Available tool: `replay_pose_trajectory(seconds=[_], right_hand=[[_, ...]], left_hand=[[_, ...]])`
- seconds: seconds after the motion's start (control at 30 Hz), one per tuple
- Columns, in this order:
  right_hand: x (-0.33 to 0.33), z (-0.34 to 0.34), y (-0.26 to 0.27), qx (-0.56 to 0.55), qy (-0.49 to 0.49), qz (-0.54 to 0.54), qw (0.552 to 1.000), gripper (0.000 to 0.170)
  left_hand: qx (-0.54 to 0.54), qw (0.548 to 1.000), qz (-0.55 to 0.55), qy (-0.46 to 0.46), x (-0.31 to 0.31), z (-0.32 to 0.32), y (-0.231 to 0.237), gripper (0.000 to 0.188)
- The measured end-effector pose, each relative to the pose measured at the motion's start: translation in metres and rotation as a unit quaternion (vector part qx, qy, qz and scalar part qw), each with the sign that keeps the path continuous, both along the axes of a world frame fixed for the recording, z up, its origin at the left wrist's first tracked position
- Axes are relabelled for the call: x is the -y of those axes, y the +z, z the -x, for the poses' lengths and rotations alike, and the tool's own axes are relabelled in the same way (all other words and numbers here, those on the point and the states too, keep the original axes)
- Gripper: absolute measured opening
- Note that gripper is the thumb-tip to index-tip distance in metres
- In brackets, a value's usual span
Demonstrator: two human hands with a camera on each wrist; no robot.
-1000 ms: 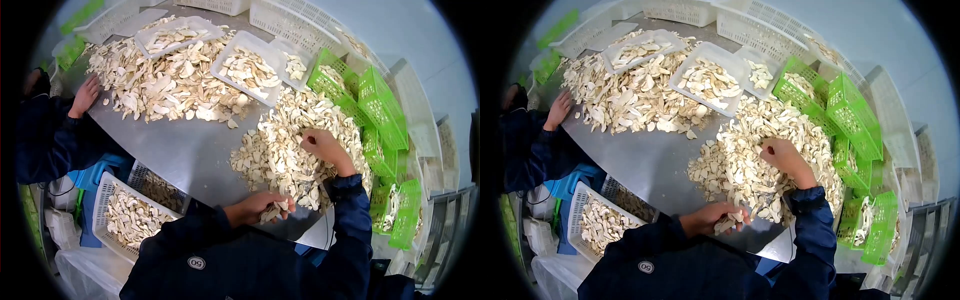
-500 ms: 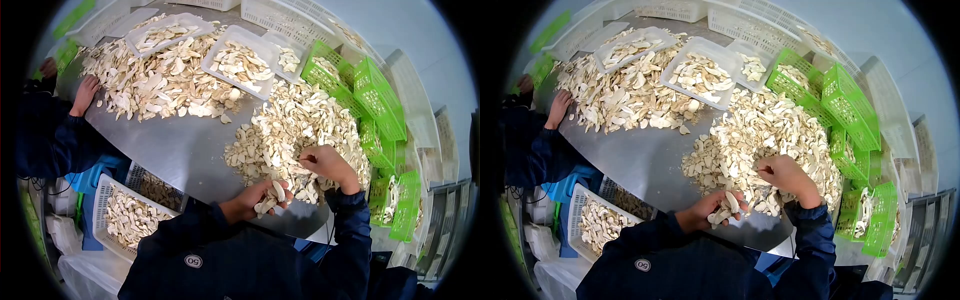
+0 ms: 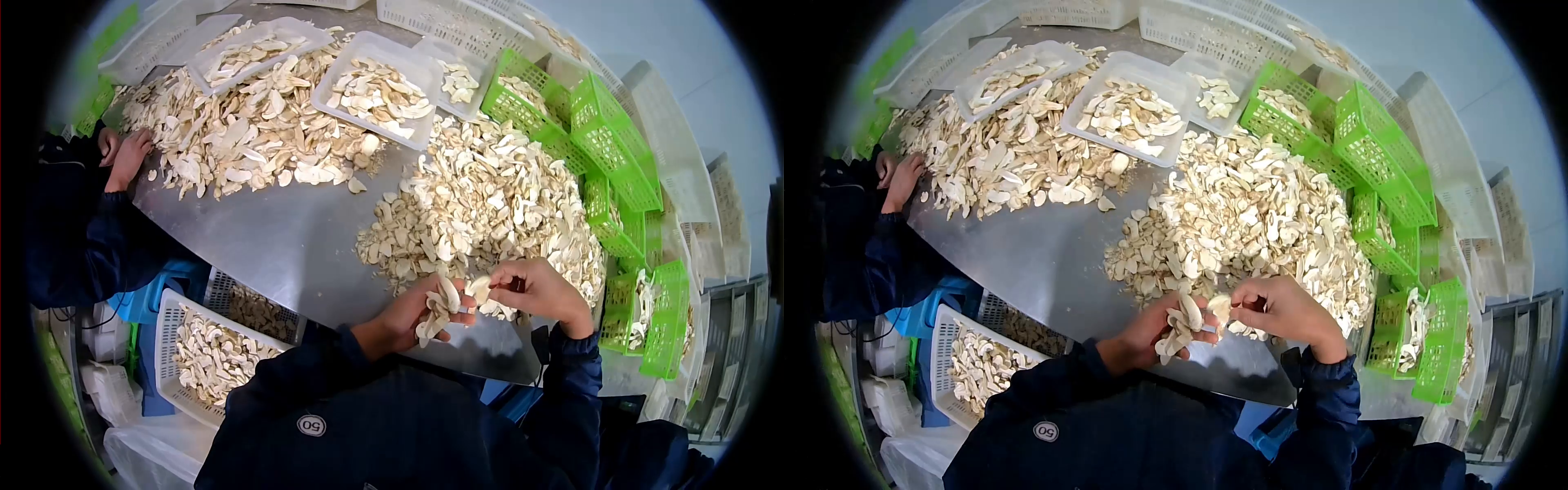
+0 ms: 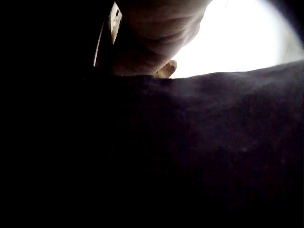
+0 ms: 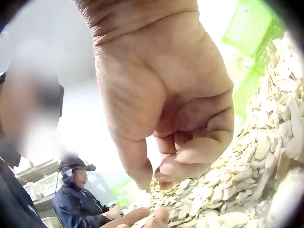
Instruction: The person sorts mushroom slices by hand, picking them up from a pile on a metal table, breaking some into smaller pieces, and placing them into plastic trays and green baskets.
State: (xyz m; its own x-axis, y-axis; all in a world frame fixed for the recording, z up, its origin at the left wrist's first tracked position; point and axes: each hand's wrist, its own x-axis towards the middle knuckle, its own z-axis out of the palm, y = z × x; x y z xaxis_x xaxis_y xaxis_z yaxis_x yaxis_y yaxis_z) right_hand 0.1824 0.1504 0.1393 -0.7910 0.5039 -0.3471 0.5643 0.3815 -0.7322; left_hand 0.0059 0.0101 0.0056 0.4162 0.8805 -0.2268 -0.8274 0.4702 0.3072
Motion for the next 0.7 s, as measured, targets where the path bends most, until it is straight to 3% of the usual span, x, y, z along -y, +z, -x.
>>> replay_pose_trajectory(seconds=[0.13,0.17,0.3,0.5,0.6,0.63,0.7], right_hand=[[0.008,-0.013,-0.004,0.135,0.047,-0.185,0.972,0.019],[0.011,-0.015,-0.006,0.167,0.052,-0.178,0.968,0.022],[0.023,-0.026,-0.035,0.139,0.082,-0.254,0.954,0.027],[0.023,-0.02,-0.021,0.153,0.006,-0.256,0.954,0.025],[0.031,-0.004,0.002,0.074,-0.028,-0.174,0.982,0.025],[0.032,-0.008,-0.001,0.003,-0.024,-0.106,0.994,0.028],[0.039,-0.003,0.009,-0.025,-0.021,-0.079,0.996,0.027]], left_hand=[[0.004,1.0,0.002,0.004,0.0,-0.002,0.0,0.047],[0.005,1.0,-0.001,0.002,0.0,-0.002,-0.001,0.046],[-0.017,1.0,-0.009,-0.003,0.004,0.0,-0.006,0.046],[-0.006,0.999,-0.031,-0.011,0.004,0.0,-0.006,0.046],[-0.022,0.998,-0.048,-0.016,0.001,-0.001,-0.014,0.049],[0.002,1.0,-0.01,-0.012,0.0,-0.002,-0.014,0.05],[0.017,0.999,0.032,-0.007,-0.001,-0.002,-0.007,0.051]])
